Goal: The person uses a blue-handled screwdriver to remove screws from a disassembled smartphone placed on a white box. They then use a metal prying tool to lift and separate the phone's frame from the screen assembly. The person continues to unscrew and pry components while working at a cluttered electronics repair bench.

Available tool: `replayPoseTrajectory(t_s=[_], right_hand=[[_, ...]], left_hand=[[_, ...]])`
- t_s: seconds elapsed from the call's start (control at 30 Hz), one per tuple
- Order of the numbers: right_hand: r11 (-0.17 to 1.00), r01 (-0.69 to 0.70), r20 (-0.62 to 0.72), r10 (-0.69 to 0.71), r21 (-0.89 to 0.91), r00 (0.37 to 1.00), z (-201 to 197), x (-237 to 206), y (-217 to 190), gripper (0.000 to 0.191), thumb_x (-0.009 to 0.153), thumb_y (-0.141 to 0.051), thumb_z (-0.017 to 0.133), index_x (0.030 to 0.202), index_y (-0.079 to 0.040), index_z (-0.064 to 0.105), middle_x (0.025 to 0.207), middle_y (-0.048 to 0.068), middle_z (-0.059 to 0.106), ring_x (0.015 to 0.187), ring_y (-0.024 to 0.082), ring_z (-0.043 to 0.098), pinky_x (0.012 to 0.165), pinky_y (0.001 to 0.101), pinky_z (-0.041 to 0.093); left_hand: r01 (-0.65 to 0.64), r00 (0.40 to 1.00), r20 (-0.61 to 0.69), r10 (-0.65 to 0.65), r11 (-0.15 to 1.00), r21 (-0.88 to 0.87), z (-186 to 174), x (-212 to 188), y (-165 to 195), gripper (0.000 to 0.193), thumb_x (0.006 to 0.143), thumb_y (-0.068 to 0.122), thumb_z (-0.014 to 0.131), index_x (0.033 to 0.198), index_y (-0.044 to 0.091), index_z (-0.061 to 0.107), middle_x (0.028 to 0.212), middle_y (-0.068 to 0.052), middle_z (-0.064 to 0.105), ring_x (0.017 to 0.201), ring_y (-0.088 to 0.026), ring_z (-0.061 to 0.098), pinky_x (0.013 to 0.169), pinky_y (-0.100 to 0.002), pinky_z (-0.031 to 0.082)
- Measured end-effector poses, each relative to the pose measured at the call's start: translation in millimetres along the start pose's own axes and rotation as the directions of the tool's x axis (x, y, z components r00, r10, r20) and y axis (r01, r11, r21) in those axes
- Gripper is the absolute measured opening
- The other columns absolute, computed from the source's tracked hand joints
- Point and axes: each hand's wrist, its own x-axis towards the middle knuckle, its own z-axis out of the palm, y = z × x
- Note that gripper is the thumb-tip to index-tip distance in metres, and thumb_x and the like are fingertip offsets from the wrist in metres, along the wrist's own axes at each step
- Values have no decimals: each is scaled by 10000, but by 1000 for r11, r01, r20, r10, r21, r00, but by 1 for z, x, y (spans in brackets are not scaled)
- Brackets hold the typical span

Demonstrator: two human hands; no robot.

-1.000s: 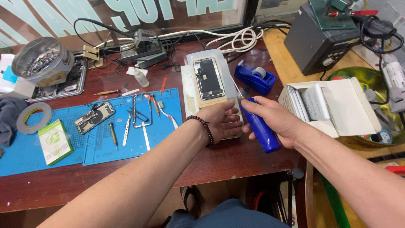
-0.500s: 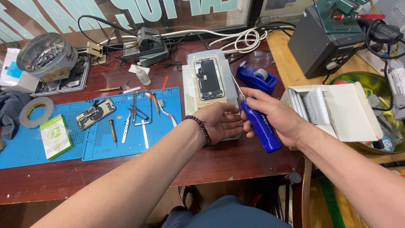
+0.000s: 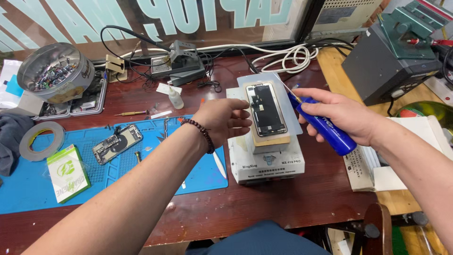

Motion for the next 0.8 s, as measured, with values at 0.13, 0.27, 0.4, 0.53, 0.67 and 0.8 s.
replayPoseTrajectory(t_s=[0.13, 0.27, 0.4, 0.53, 0.67, 0.8], right_hand=[[999, -44, -49, 44, -2, 998, 4, 8, 3, 556, 927, -327, 596, 1463, -199, 529, 897, 50, 637, 632, 117, 601, 489, 282, 512], [1000, -18, -145, 20, 15, 989, 9, 13, 10, 522, 911, -256, 649, 1412, -137, 565, 866, 41, 589, 638, 114, 570, 504, 283, 503], [995, -87, -136, 79, -52, 988, 12, 19, 7, 484, 989, -395, 600, 1394, -133, 569, 858, 38, 587, 634, 116, 556, 501, 278, 492], [986, -69, -18, 67, -152, 998, 6, 29, -9, 527, 941, -345, 588, 1453, -235, 531, 861, 30, 609, 654, 111, 581, 504, 275, 511], [943, -63, 66, 89, -327, 994, -11, 47, -31, 586, 896, -264, 619, 1468, -279, 492, 897, 25, 654, 679, 116, 606, 546, 274, 542], [986, -51, 74, 63, -157, 995, -28, 71, -38, 486, 920, -290, 608, 1392, -178, 576, 876, 27, 622, 644, 114, 583, 501, 283, 505]], left_hand=[[-17, 999, -40, 19, 999, 45, -23, 18, 12, 183, 918, 172, 681, 986, 5, 648, 860, -84, 651, 787, -238, 691, 782, -397, 608], [-14, 999, -38, 16, 999, 50, -29, 33, 12, 225, 913, 173, 657, 1061, 3, 669, 897, -80, 641, 800, -237, 686, 772, -396, 606], [-21, 999, -46, 24, 998, 65, -30, 44, 8, 248, 911, 165, 665, 1082, -15, 656, 904, -89, 642, 793, -241, 680, 739, -397, 596], [-5, 997, -78, 12, 996, 88, -29, 52, 1, 233, 913, 164, 656, 1084, 6, 649, 917, -80, 634, 784, -232, 672, 734, -399, 600], [-39, 991, -122, 46, 997, 62, -30, 58, 2, 212, 907, 154, 659, 1073, 24, 637, 912, -78, 633, 768, -222, 677, 717, -394, 593], [-83, 982, -166, 86, 996, 24, -34, 60, 7, 205, 894, 132, 674, 1062, 22, 636, 908, -84, 637, 751, -226, 676, 701, -394, 594]])
